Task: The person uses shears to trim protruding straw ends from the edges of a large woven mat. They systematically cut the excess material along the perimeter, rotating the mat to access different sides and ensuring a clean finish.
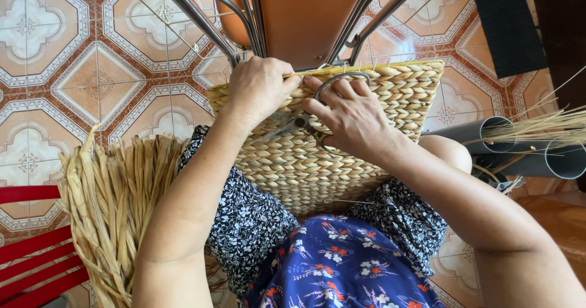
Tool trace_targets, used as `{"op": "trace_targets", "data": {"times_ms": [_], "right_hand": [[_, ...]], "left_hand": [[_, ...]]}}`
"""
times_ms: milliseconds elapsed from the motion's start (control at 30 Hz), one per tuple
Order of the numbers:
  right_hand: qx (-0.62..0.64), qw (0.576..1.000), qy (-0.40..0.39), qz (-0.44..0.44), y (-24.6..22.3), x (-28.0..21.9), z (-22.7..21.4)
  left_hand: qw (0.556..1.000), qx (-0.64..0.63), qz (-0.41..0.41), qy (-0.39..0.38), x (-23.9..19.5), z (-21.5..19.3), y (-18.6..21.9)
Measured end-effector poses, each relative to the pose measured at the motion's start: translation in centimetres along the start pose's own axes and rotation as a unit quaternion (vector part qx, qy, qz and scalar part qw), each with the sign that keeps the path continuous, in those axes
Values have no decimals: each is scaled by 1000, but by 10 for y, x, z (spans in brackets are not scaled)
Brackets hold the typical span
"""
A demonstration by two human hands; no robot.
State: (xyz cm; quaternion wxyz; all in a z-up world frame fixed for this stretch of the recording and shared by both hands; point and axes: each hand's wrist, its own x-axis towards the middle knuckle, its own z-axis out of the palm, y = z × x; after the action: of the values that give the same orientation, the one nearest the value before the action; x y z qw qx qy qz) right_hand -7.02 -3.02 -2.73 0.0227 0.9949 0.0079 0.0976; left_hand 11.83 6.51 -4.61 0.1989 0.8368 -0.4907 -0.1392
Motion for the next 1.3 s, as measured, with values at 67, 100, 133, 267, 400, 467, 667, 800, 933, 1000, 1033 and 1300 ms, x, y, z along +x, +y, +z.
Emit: {"op": "trace_targets", "data": {"times_ms": [67, 100, 133, 267, 400, 467, 667, 800, 933, 1000, 1033, 1300], "right_hand": [[9, 999, -29, 25, 2, 2, 6], [15, 998, -45, 38, 3, 0, 8], [38, 999, -21, 20, 6, -2, 9], [57, 996, 58, -24, 5, -21, 9], [53, 997, 64, -3, -2, -27, 13], [6, 999, 46, 3, -4, -23, 14], [-33, 999, -22, 27, -9, -2, 23], [-87, 996, 6, 22, -9, 4, 29], [33, 998, 52, 1, -3, -22, 23], [117, 991, 59, -20, 5, -50, 17], [110, 990, 84, -12, 11, -63, 16], [30, 995, 90, 42, 50, -104, 32]], "left_hand": [[998, 44, 19, 37, 1, 4, 2], [996, 65, 28, 54, 1, 6, 2], [996, 58, 35, 54, 1, 5, 2], [994, 31, 80, 74, -13, -1, 0], [997, 18, 58, 44, -18, -7, 2], [999, -28, 35, -10, -15, -14, 1], [996, -21, -15, -83, -5, -22, 1], [997, -63, 6, -40, -1, -22, 3], [991, -104, -33, -79, -4, -26, 5], [989, -133, 26, -59, -4, -31, 0], [987, -108, 120, 0, -3, -28, 2], [983, -116, 120, -81, 17, -4, 48]]}}
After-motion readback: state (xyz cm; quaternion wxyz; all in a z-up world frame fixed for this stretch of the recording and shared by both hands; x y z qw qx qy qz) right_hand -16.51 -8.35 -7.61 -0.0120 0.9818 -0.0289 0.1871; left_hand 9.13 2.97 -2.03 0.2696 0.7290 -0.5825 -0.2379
